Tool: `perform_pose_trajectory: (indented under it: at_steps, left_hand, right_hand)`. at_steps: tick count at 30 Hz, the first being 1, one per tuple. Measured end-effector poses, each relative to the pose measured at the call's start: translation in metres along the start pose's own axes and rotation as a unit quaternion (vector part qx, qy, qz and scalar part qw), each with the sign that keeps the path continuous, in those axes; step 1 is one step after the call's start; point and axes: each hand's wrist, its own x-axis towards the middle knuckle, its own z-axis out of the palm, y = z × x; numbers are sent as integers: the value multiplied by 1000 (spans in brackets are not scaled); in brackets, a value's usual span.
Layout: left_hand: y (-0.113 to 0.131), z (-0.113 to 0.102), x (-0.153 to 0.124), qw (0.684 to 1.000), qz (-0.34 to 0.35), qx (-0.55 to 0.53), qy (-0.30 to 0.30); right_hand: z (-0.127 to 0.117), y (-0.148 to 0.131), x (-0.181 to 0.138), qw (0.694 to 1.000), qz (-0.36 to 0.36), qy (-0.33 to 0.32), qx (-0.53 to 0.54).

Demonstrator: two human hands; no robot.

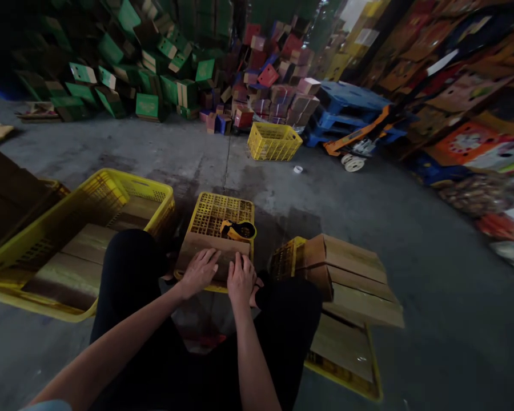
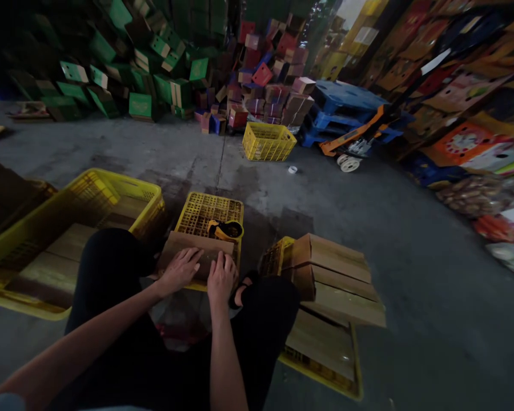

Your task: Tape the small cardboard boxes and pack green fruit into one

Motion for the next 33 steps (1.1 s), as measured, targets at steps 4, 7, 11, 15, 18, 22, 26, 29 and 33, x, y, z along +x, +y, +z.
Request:
perform_pose_trajectory:
  at_steps: [4,7,11,15,18,22,26,29,33]
  left_hand:
    - [-16,-1,-11,999,-35,0,6]
    - [-25,0,-17,998,-63,-5,22]
    - [-39,3,-23,993,-113,3,46]
    - [-49,5,-30,982,-164,-15,88]
    - [-51,6,-32,978,-177,-30,109]
    - [-52,5,-31,972,-192,-50,128]
    - [-55,6,-28,965,-203,-88,144]
    - [-60,6,-27,958,-206,-129,152]
    - [-67,7,-27,943,-215,-189,170]
  right_hand:
    - [-1,0,-2,1000,-12,-5,-14]
    - [0,0,-2,999,-17,-6,-31]
    - [1,-3,-4,998,-17,6,-55]
    - [1,-6,-4,997,-6,-9,-82]
    - [0,-8,-4,996,7,-28,-83]
    - [0,-11,-4,996,6,-33,-80]
    - [7,-26,-5,996,16,-5,-90]
    - [16,-49,-5,996,9,0,-87]
    - [34,-84,-3,997,-44,-31,-61]
